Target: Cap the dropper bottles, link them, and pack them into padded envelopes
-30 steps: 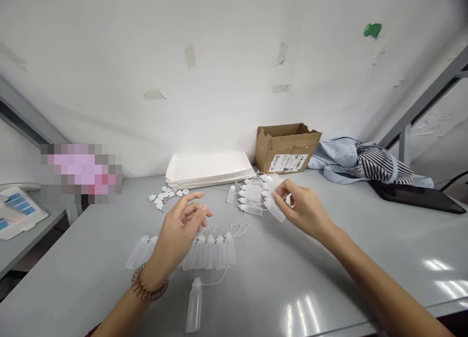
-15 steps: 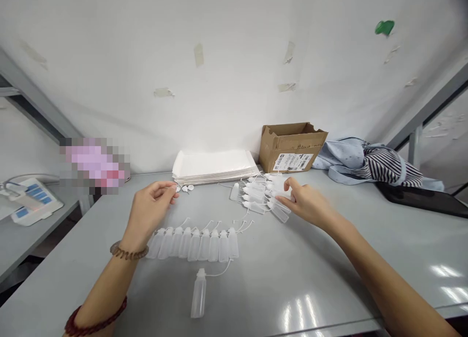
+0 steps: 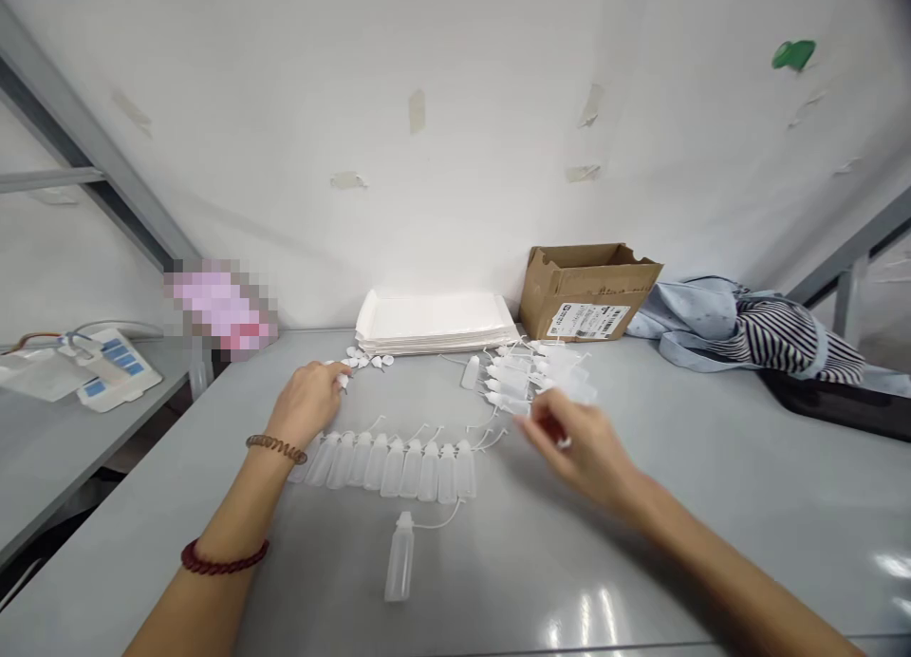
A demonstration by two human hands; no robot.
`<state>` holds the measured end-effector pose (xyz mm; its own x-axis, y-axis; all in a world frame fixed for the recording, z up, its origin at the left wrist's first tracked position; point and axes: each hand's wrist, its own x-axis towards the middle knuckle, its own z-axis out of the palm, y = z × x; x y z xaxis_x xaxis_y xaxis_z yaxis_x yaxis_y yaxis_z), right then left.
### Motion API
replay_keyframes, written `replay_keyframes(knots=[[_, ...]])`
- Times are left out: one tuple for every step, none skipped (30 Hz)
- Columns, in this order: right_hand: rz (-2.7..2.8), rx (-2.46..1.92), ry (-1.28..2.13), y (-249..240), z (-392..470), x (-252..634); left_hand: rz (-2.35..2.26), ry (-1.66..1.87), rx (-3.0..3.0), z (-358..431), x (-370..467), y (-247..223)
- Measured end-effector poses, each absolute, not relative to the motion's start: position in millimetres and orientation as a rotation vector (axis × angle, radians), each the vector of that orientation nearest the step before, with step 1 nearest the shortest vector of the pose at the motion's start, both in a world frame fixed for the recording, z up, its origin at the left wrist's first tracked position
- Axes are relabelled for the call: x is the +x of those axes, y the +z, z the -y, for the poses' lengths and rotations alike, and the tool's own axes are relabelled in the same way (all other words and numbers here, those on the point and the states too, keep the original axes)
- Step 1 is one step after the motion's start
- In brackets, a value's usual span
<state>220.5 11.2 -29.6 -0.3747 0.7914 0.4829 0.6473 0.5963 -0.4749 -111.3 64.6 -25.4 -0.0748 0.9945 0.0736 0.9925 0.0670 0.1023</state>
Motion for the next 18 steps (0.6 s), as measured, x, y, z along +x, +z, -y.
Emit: replay_keyframes(knots=[[2.222,-1.016,0.327,-32.2,-1.5,210.5,-2.272,0.181,2.141,-65.3,-111.3,-27.0],[2.286,-0.913,0.370,-34.3,8.3,201.0,-2.263,0.169,2.153,-65.7,-111.3,-28.2],[2.328,-0.823,0.424,-35.8,17.6,192.2,-2.257,0.157,2.163,-66.0,-111.3,-28.9],[2.352,-0.776,0.482,-36.7,26.0,184.2,-2.253,0.146,2.172,-66.1,-111.2,-29.3],[2.377,-0.741,0.548,-37.0,33.3,177.0,-2.251,0.136,2.177,-66.1,-111.1,-29.4],[2.377,-0.730,0.600,-37.0,39.2,170.6,-2.251,0.125,2.181,-66.1,-111.0,-29.2],[2.386,-0.720,0.643,-36.9,43.6,164.6,-2.251,0.115,2.182,-66.0,-110.8,-29.0],[2.397,-0.717,0.660,-37.0,46.6,159.0,-2.252,0.105,2.181,-65.9,-110.7,-28.7],[2.405,-0.709,0.638,-37.4,48.5,153.6,-2.250,0.096,2.181,-65.9,-110.6,-28.4],[2.418,-0.697,0.584,-38.3,49.5,148.3,-2.246,0.088,2.182,-65.8,-110.6,-28.2],[2.429,-0.679,0.500,-39.7,49.8,143.1,-2.240,0.082,2.183,-65.8,-110.6,-28.1],[2.443,-0.657,0.407,-41.4,49.8,138.1,-2.233,0.077,2.185,-65.8,-110.8,-28.1],[2.455,-0.642,0.322,-43.5,49.7,133.6,-2.225,0.074,2.186,-65.7,-111.0,-28.1],[2.463,-0.629,0.254,-45.7,49.7,129.7,-2.218,0.073,2.186,-65.8,-111.3,-28.2],[2.472,-0.617,0.209,-47.9,49.9,126.6,-2.212,0.075,2.184,-65.8,-111.6,-28.4],[2.477,-0.610,0.188,-50.0,50.4,124.3,-2.206,0.079,2.182,-65.8,-111.9,-28.6],[2.479,-0.605,0.186,-51.9,51.2,122.8,-2.200,0.085,2.180,-65.9,-112.2,-28.8],[2.482,-0.604,0.196,-53.8,52.1,122.0,-2.194,0.093,2.178,-66.0,-112.5,-29.0]])
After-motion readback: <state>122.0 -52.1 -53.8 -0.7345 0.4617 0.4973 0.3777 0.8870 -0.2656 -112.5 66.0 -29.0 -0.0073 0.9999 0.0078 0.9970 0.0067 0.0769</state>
